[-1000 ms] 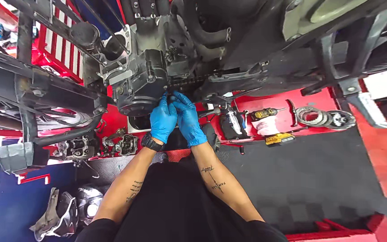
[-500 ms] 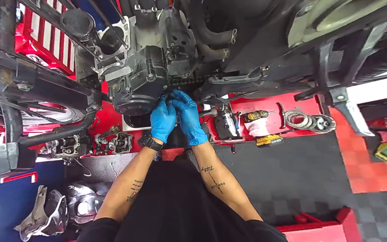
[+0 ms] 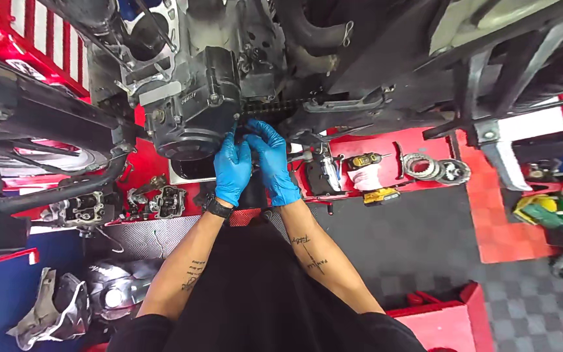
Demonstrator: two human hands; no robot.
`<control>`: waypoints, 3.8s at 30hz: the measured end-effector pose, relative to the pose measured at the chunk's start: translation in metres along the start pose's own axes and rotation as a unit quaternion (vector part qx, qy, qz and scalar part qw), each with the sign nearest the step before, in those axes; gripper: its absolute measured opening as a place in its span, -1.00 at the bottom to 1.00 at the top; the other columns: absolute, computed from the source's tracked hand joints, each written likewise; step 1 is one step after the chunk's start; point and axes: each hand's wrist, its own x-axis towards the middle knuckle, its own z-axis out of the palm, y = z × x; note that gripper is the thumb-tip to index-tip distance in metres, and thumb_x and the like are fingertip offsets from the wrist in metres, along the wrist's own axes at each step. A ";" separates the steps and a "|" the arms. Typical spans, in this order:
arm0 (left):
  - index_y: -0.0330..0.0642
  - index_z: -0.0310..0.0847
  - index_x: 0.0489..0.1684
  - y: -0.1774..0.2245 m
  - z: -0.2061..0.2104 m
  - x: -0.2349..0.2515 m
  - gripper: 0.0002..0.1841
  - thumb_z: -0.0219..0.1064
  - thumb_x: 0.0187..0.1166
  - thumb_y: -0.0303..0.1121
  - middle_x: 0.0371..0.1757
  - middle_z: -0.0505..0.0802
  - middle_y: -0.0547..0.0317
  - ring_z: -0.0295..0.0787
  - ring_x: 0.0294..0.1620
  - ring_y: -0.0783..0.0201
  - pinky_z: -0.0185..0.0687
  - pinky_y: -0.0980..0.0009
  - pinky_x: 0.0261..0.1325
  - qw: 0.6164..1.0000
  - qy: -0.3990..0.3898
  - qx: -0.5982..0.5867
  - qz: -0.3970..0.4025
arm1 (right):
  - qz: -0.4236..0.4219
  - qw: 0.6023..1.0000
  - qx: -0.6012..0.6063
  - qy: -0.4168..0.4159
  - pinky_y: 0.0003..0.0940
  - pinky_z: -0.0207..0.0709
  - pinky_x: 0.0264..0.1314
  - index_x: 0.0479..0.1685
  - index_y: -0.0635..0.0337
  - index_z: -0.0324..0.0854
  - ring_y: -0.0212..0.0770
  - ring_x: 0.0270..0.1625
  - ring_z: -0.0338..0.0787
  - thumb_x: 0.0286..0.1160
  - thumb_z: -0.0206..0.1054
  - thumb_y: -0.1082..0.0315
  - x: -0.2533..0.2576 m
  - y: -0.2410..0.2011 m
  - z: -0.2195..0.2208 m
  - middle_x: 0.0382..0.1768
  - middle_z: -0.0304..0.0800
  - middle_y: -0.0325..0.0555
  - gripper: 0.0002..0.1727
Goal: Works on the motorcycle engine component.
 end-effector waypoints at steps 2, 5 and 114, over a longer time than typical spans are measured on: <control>-0.13 0.25 0.79 -0.001 0.000 -0.001 -0.43 0.16 0.77 -0.31 -0.17 0.87 -0.07 0.77 -0.25 0.09 0.71 0.06 0.04 1.000 -0.003 -0.001 0.001 | 0.001 1.000 -0.007 -0.003 -0.37 0.70 0.11 0.41 0.22 0.63 -0.30 0.12 0.79 0.55 0.30 0.51 0.001 0.000 -0.001 0.28 0.79 -0.05 -0.57; -0.10 0.26 0.79 -0.004 0.002 -0.003 -0.43 0.18 0.76 -0.30 -0.30 0.83 -0.03 0.71 -0.39 0.11 0.69 0.07 -0.12 1.000 0.004 -0.006 0.007 | 0.008 1.000 -0.013 -0.006 -0.36 0.70 0.05 0.40 0.16 0.64 -0.29 0.09 0.79 0.55 0.30 0.51 0.000 -0.002 -0.002 0.28 0.78 -0.09 -0.58; 0.05 0.62 0.51 0.020 0.035 0.026 -0.62 0.12 0.79 -0.32 0.33 0.81 0.15 0.67 0.41 0.23 0.48 0.12 0.50 0.984 0.071 0.080 -0.141 | -0.064 0.991 -0.102 0.056 -0.30 0.65 -0.08 0.20 0.27 0.60 -0.26 -0.17 0.76 0.67 0.28 0.33 0.041 0.003 0.015 -0.10 0.76 -0.02 -0.74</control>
